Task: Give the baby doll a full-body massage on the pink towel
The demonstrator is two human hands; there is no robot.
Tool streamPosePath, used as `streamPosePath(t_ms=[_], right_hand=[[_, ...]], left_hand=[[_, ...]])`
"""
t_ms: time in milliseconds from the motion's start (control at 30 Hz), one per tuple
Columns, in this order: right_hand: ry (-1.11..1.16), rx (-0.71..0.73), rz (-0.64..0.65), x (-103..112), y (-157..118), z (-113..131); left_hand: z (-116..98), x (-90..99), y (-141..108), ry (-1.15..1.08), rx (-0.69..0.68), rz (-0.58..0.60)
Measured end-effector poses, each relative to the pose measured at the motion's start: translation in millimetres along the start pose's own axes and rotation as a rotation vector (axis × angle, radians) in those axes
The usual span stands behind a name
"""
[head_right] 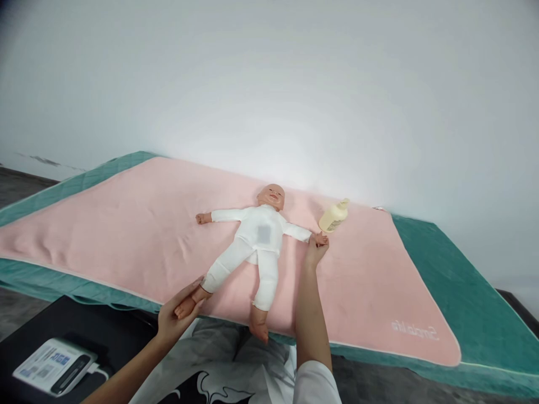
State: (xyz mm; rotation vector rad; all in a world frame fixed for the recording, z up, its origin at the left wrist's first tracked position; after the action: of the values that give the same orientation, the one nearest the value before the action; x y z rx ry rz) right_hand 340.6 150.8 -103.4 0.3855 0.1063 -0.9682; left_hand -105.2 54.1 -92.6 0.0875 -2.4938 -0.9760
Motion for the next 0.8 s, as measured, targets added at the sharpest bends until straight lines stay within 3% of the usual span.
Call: streamPosePath(t_ms=[133, 300, 600, 800], right_hand=[[0.014, -0.018, -0.105, 2.8, -6.5, 9.8], [0.045, 0.041, -0.074, -7.7, -17.7, 30.4], [-0.08, 0.218, 0.223, -38.3, -50.3, 45.6], [-0.242, 0.4, 0.289, -45.2, -59.2, 52.7]], left_hand=[[-1.3, 3.5, 0.7, -0.057, 0.049, -0.036], [-6.9, 5.3, 5.5, -0.136, 0.091, -0.033], [-27.4, -1.7, 31.6, -0.22, 0.145, -0.057], [-40.4, -10.1, 53.0, -0.238, 0.151, -0.066]])
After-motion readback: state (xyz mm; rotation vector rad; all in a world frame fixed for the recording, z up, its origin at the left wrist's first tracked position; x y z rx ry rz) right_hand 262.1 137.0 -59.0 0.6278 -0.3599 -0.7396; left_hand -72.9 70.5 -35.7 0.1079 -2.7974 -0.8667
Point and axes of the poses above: each hand's wrist, its own y-axis towards the middle knuckle, its own x-axis out of the back of the hand, z = x × y, the point moved 6 cm from there along y, towards the middle knuckle
